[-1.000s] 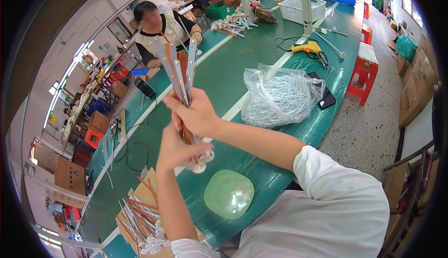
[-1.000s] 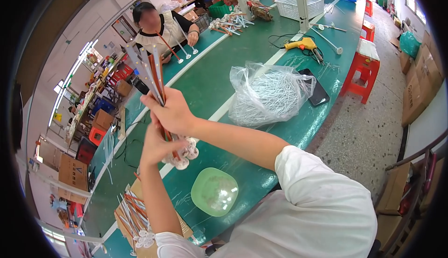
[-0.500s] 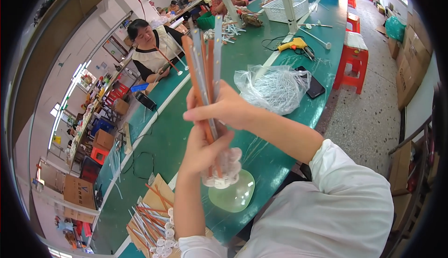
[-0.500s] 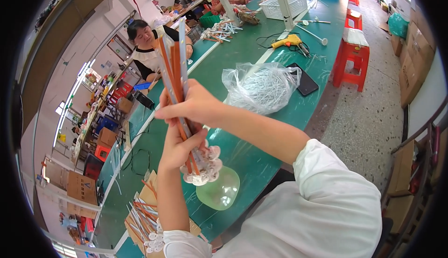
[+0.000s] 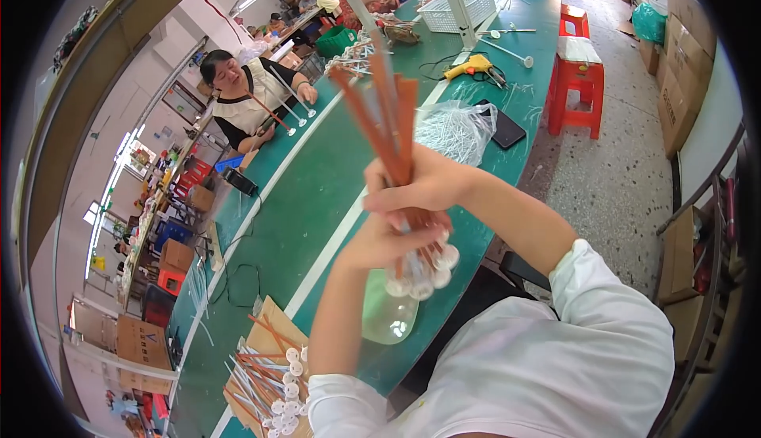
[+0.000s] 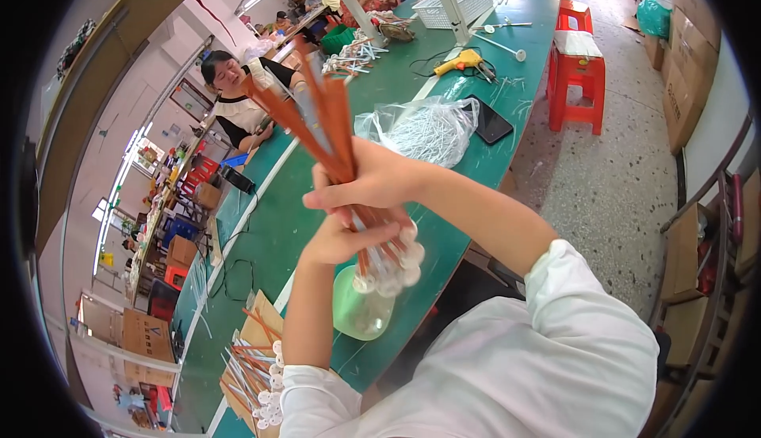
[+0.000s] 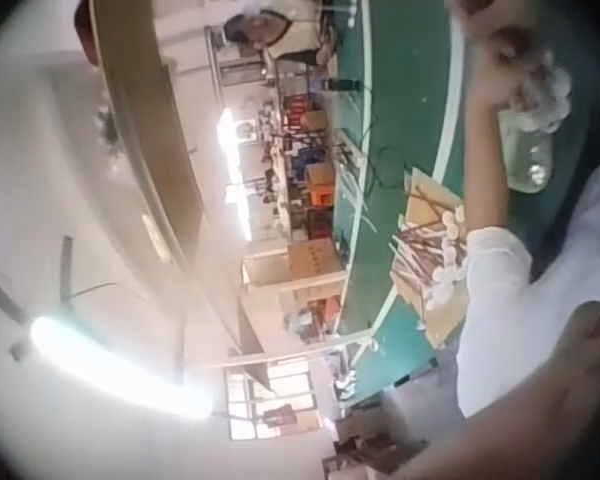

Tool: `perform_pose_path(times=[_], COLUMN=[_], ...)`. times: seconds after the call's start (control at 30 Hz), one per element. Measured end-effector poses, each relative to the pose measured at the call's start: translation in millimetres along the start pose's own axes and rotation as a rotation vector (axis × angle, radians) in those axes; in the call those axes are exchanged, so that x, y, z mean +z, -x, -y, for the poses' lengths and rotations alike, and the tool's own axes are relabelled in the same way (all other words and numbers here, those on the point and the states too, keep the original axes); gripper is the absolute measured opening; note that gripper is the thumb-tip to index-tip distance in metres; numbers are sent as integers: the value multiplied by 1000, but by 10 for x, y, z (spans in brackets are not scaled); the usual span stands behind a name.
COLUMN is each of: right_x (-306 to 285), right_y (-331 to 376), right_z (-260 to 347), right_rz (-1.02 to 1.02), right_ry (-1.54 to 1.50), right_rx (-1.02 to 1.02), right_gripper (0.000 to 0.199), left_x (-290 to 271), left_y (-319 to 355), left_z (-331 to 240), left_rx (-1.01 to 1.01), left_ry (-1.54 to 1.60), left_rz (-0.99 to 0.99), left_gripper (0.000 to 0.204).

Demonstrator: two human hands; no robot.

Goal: The person is picking up LED light strips attached to plastic bases, gathering them into bundles, and securing each bundle with a plastic tie.

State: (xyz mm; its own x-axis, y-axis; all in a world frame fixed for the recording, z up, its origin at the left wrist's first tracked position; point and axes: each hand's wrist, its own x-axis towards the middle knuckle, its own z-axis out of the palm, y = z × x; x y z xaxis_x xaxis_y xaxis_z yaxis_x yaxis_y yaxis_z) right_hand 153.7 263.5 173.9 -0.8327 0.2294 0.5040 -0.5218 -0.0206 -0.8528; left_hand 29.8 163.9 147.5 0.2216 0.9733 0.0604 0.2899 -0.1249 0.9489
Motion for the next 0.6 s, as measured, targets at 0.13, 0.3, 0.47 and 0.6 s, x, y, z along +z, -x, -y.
perform_pose_path(times=[0.13, 0.3, 0.47, 0.6], right_x=[-116, -190, -297, -382], right_y=[-354, -408, -419, -464], right_z=[-238, -972, -1086, -1095], right_rz=[61, -161, -36, 84], right_ry=[229, 455, 313, 487], right_rx=[58, -120, -8, -176], right_gripper=[30, 32, 28, 40], left_x=[-241, -328, -459, -364], left_y=[-59, -97, -54, -59], left_z=[266, 858, 1154, 1112], left_rx=[-12, 30, 114, -77], left_ry=[-84, 24, -198, -194], left_rz=[-321, -509, -495, -486], left_gripper=[20, 20, 29, 32])
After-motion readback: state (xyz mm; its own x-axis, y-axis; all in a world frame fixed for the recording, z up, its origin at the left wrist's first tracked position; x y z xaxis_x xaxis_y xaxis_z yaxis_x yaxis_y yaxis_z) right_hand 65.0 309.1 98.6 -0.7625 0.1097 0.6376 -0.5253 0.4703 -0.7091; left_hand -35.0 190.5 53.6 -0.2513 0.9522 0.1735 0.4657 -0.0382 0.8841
